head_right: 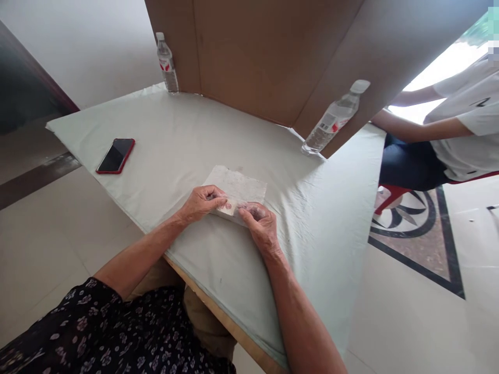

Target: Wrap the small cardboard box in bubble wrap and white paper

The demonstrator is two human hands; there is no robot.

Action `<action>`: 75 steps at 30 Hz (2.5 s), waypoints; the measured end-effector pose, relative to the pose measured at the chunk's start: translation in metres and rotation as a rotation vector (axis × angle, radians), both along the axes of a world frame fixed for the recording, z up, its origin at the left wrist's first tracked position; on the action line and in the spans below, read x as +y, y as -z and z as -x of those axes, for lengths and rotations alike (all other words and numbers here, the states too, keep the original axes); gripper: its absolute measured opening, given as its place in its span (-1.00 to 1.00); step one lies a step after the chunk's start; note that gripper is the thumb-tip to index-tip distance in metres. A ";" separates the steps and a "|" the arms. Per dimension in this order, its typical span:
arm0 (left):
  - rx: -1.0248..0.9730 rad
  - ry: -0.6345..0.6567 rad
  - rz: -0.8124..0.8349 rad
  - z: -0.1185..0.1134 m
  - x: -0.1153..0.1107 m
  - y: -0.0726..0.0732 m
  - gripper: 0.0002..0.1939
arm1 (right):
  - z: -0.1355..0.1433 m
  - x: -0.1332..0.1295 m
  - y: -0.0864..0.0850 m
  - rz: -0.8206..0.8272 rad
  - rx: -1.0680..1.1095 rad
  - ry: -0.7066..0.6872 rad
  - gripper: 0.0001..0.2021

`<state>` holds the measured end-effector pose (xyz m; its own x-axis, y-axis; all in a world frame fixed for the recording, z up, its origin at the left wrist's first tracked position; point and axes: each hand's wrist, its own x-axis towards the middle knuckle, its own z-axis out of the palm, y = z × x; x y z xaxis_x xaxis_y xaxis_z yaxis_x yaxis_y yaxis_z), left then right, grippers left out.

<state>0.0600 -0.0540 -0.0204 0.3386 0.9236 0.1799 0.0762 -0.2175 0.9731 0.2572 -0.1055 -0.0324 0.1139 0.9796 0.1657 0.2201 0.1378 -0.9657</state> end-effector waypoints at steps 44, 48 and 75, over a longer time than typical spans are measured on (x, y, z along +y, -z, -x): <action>0.565 -0.265 0.234 0.059 0.003 -0.038 -0.59 | 0.043 -0.003 -0.016 -0.567 -1.307 -0.032 -0.80; 0.564 -0.184 0.425 0.060 0.003 -0.043 -0.68 | 0.043 0.001 -0.014 -0.596 -1.314 -0.021 -0.83; 0.119 -0.195 0.629 0.008 0.007 -0.046 -0.85 | 0.051 0.002 -0.016 -0.603 -1.250 0.019 -0.85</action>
<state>0.0524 -0.0469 0.0256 0.1394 0.8864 -0.4415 0.1718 0.4175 0.8923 0.2064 -0.1032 -0.0161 -0.4096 0.7212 0.5586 0.8917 0.4458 0.0782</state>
